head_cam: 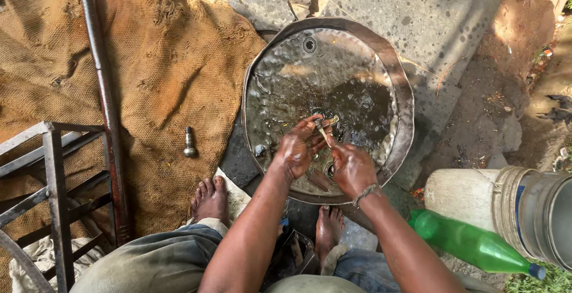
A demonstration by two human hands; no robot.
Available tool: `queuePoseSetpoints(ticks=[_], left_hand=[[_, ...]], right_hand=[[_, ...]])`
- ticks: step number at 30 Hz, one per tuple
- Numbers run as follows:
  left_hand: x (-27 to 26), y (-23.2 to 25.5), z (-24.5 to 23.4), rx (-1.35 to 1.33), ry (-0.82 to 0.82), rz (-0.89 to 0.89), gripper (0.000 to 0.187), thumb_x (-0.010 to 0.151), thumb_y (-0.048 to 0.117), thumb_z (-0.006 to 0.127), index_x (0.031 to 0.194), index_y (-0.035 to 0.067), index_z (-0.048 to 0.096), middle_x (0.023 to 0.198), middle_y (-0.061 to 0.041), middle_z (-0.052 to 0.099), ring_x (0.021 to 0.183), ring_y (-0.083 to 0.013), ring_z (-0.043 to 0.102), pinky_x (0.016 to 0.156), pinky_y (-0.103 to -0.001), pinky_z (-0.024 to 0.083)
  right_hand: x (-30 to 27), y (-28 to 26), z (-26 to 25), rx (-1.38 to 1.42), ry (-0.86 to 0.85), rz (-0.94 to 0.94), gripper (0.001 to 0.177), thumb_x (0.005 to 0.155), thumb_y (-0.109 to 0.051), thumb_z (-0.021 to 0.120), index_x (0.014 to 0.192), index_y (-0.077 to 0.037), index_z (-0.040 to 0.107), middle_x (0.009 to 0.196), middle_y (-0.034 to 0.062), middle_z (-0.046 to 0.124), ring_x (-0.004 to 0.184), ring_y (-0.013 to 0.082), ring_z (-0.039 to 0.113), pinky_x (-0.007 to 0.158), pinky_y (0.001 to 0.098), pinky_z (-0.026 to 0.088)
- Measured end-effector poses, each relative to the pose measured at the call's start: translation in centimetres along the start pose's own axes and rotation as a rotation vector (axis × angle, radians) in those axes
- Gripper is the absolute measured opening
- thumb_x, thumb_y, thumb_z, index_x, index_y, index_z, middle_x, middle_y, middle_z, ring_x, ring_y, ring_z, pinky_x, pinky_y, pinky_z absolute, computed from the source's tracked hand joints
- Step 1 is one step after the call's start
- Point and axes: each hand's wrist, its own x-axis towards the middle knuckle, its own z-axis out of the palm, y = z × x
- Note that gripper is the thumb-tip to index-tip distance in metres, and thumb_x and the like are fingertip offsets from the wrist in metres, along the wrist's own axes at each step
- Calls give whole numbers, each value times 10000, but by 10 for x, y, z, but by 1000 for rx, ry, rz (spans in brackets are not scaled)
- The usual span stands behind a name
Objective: The person cleans various metal mechanical components, including pins, gears, and shafts, by rinsing and scrubbing them in a basin of fluid.
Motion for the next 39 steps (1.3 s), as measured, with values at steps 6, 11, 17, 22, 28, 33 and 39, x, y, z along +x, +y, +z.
queuePoseSetpoints(ticks=[6, 11, 17, 22, 28, 33, 39], left_hand=[[6, -6, -15, 99, 251, 48, 152, 975, 98, 667, 1110, 36, 635, 981, -124, 747, 873, -225, 724, 805, -409, 595], [13, -1, -28, 34, 373, 192, 127, 945, 77, 694, 1067, 67, 664, 980, -91, 747, 888, -193, 699, 827, -326, 604], [11, -7, -49, -2, 214, 118, 256, 910, 71, 683, 1165, 61, 668, 956, -76, 662, 846, -233, 691, 783, -380, 616], [11, -13, -68, -111, 268, 147, 267, 985, 141, 703, 1191, 21, 584, 1004, -87, 645, 863, -245, 676, 793, -413, 608], [14, -6, -81, -139, 310, 144, 335, 983, 170, 666, 1271, 1, 632, 1037, -84, 676, 860, -227, 670, 804, -386, 608], [24, -2, -78, -175, 261, 209, 347, 992, 103, 643, 1327, 15, 622, 1108, -129, 699, 925, -232, 668, 841, -357, 585], [21, -1, -67, -211, 198, 193, 335, 983, 50, 587, 1314, 3, 616, 1175, -146, 703, 1078, -263, 697, 916, -386, 575]], right_hand=[[-18, 8, 32, -38, -82, -138, 508, 965, -151, 532, 1470, -213, 532, 1124, 118, 721, 898, 242, 712, 769, 385, 614], [-1, 99, 81, 241, -144, 193, 388, 969, -116, 599, 1348, -196, 630, 1085, 101, 730, 826, 221, 686, 662, 369, 579], [63, 256, 138, 1303, -182, 1050, 382, 1025, -192, 552, 1404, -150, 568, 869, 161, 703, 469, 222, 494, 391, 356, 375], [89, 297, 183, 1126, -24, 957, 569, 965, 39, 550, 1477, -204, 499, 964, 153, 713, 543, 192, 565, 417, 311, 422], [125, 220, 185, 1344, -209, 709, 592, 960, -12, 570, 1519, -185, 483, 1005, 119, 719, 565, 145, 587, 423, 247, 463], [81, 123, 95, 1145, -399, 379, 493, 996, -125, 596, 1484, -196, 587, 973, 91, 767, 567, 124, 566, 432, 234, 475], [47, 36, 2, 604, -362, -91, 513, 935, -75, 670, 1414, -259, 673, 851, 22, 792, 701, 17, 595, 608, 218, 492]])
